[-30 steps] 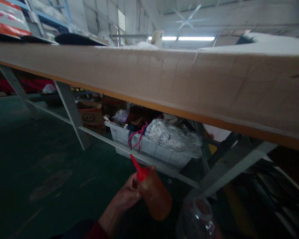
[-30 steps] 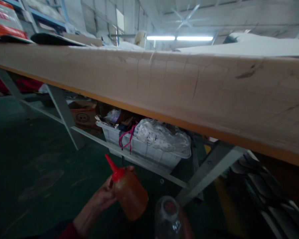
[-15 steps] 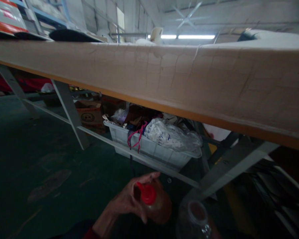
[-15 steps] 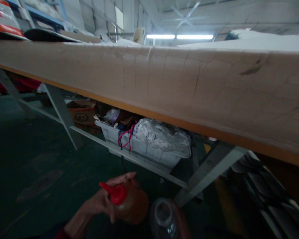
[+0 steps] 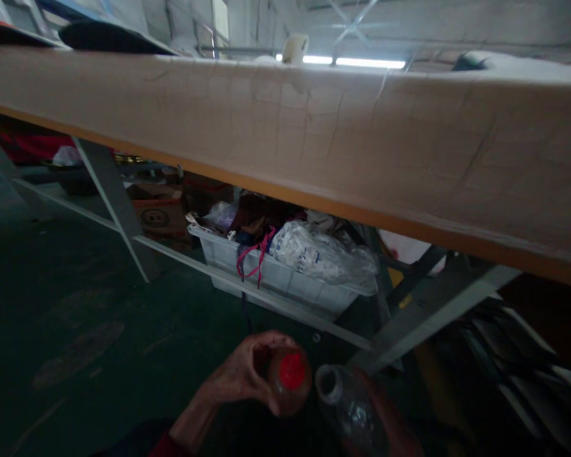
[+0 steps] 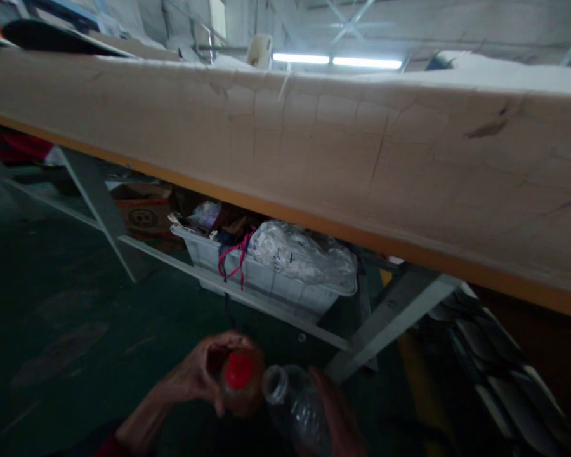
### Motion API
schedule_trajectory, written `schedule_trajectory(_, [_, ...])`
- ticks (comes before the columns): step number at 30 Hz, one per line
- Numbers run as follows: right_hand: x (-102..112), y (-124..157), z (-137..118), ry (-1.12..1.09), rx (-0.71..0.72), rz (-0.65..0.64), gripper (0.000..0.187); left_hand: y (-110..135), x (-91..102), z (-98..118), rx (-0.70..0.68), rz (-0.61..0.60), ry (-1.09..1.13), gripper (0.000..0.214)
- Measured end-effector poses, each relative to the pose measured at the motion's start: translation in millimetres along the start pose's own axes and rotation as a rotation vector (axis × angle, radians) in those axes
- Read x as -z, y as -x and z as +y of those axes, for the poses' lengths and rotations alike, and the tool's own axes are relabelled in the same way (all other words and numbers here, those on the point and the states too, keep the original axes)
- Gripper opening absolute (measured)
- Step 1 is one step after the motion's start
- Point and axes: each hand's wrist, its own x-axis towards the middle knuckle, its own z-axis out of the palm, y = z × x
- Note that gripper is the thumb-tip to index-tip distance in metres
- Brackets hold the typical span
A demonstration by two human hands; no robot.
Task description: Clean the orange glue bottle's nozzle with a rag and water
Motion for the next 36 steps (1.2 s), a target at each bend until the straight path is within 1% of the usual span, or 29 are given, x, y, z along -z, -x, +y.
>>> schedule_trajectory(3, [9,-8,2,0.057,0.036,-0.11,0.065,-1,0.7,0,0.051,-0.009,0.022,0.069])
schedule_trajectory(5, [13,-12,-1,0.066,0.005,-0.145,0.063,-2,0.4,3,0.079,-0.021,0.001,0.066])
schedule_trajectory(10, [14,-17,-9,0.03,-0.085,-0.117,0.057,-2,1.5,10,0.092,-0.021,-0.107,0.059])
schedule_trajectory(16, [16,-20,-3,0.085,-0.047,-0.133,0.061,-4,3.9,4,0.097,-0.021,-0.146,0.061])
schedule_trajectory(19, [18,-21,1,0.163,-0.008,-0.195,0.064,-5,4.5,-1,0.095,-0.014,-0.153,0.061])
schedule_trajectory(20, [19,-21,1,0.188,0.005,-0.198,0.065,-6,4.7,-2,0.093,-0.012,-0.157,0.061])
schedule_trajectory(24, [21,-23,-1,0.252,0.027,-0.152,0.067,-6,5.2,-8,0.096,0.005,-0.151,0.062])
schedule_trajectory(25, [22,-24,-1,0.256,0.03,-0.174,0.068,-6,5.4,-9,0.104,0.011,-0.153,0.063])
schedule_trajectory(30, [29,-29,2,0.286,-0.006,-0.396,0.069,-7,6.0,-15,0.133,0.023,-0.152,0.065])
schedule_trajectory(32, [32,-29,2,0.337,-0.018,-0.42,0.067,-8,5.7,-16,0.129,0.024,-0.148,0.065])
schedule_trajectory(36, [33,-28,-2,0.405,-0.042,-0.425,0.067,-8,4.7,-17,0.139,0.022,-0.16,0.066])
